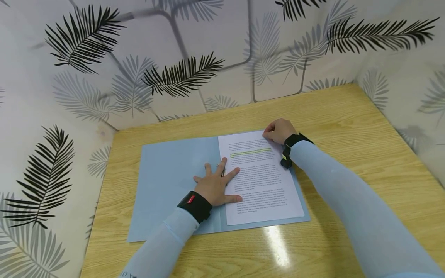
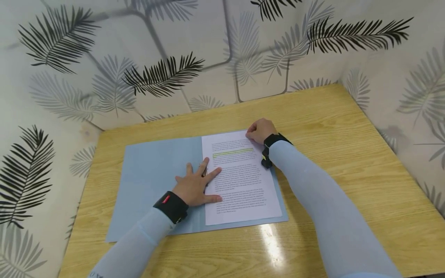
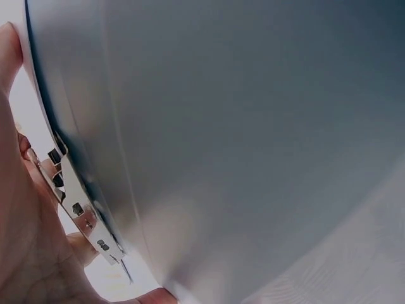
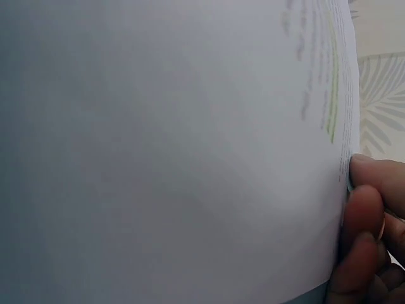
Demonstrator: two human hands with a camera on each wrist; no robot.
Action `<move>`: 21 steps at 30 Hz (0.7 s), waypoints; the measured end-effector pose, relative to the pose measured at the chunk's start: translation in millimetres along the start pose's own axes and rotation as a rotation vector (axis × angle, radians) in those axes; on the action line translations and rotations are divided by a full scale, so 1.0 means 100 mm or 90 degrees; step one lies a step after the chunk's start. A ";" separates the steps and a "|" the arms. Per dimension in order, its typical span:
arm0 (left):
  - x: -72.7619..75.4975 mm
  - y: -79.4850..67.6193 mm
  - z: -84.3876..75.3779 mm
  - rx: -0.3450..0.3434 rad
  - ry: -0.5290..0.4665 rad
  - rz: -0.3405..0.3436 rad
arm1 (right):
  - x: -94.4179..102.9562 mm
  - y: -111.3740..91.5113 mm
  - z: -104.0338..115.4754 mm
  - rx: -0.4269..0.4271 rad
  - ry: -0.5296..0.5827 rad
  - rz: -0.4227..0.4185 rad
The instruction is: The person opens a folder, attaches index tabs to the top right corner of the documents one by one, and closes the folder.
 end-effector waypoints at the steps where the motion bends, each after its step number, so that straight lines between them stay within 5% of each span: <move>1: 0.00 0.00 0.00 0.001 -0.001 0.001 | 0.00 0.00 0.00 0.001 -0.002 -0.002; 21: 0.01 0.00 -0.01 0.001 -0.004 -0.005 | -0.03 0.04 -0.03 0.032 -0.016 0.005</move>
Point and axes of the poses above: each hand's wrist, its own y-axis towards the middle knuckle, its own x-axis out of the back of the hand, z = x × y, the point moved 8 cm from there along y, towards the middle knuckle, and after that the axes turned 7 degrees about x, right-handed, at the moved point
